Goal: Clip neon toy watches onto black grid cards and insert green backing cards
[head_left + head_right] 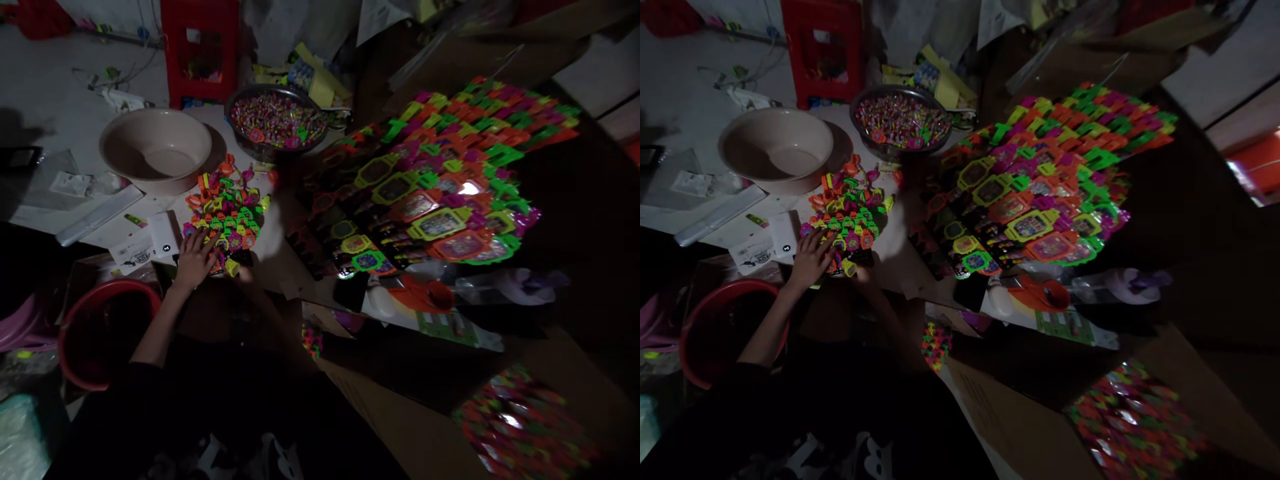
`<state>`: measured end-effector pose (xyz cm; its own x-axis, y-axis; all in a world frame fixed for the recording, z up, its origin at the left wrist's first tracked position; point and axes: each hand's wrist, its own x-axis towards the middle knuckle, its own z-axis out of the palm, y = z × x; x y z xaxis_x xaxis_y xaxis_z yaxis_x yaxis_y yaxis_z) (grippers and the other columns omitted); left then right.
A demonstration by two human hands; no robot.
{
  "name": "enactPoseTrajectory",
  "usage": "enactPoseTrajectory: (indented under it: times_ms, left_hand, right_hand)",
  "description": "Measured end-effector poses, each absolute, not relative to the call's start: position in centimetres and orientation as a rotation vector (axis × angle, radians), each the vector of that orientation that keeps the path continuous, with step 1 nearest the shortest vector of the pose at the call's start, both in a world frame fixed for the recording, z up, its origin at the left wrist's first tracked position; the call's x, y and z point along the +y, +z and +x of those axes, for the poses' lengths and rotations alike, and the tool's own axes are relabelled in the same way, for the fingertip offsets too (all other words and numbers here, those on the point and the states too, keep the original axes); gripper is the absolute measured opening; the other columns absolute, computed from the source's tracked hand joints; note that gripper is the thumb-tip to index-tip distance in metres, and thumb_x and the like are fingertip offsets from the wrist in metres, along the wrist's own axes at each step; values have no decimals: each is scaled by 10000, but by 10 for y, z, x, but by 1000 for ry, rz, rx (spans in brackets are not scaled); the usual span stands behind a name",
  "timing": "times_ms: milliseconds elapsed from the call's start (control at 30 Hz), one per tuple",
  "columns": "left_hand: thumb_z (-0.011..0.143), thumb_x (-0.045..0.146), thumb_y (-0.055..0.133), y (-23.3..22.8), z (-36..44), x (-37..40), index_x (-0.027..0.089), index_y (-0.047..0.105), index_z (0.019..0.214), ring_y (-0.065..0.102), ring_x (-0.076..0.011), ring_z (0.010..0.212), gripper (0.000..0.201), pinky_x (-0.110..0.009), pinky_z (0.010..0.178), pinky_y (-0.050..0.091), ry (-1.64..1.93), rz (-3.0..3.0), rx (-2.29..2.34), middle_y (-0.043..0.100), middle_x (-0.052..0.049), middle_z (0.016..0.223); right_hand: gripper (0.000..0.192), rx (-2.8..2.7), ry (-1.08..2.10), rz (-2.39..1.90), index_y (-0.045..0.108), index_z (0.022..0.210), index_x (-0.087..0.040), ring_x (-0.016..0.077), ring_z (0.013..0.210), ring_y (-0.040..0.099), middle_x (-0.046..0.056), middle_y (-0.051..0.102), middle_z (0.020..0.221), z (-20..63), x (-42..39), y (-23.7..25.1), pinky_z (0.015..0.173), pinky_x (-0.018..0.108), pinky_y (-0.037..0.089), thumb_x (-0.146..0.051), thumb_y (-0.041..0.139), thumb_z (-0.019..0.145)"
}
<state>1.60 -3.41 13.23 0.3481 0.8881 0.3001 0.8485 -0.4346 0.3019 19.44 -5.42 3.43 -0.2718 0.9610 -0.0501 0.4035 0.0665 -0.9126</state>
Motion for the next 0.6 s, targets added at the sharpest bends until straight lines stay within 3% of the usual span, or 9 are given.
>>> enactPoseTrajectory:
  times_ms: [233, 433, 600]
  left_hand:
    - [972, 422, 360, 134, 18, -36, 264, 487, 1390, 345, -251, 1388, 465, -475, 1127, 280, 651, 2503, 1637, 478, -81, 1442]
    - [967, 417, 373, 133, 18, -36, 272, 492, 1385, 345, -247, 1387, 459, -471, 1126, 282, 667, 2497, 1637, 484, -75, 1437]
    - [963, 417, 376, 131, 17, -36, 274, 504, 1377, 361, -253, 1375, 456, -468, 1120, 289, 673, 2492, 1647, 493, -83, 1426]
  right_hand:
    - [456, -1951, 1082, -1535, 594, 1256, -108, 297, 1164, 579, 165, 626, 1244, 190, -46, 42, 974, 393, 450, -317, 621, 851]
    - [484, -2077, 965, -1479, 563, 1314, -161, 282, 1279, 494, 140, 549, 1360, 185, -39, 53, 1046, 396, 408, -252, 627, 843]
    - [394, -2156, 996, -1580, 623, 1213, -157, 276, 1122, 615, 146, 655, 1203, 187, -37, 59, 945, 368, 483, -208, 654, 823]
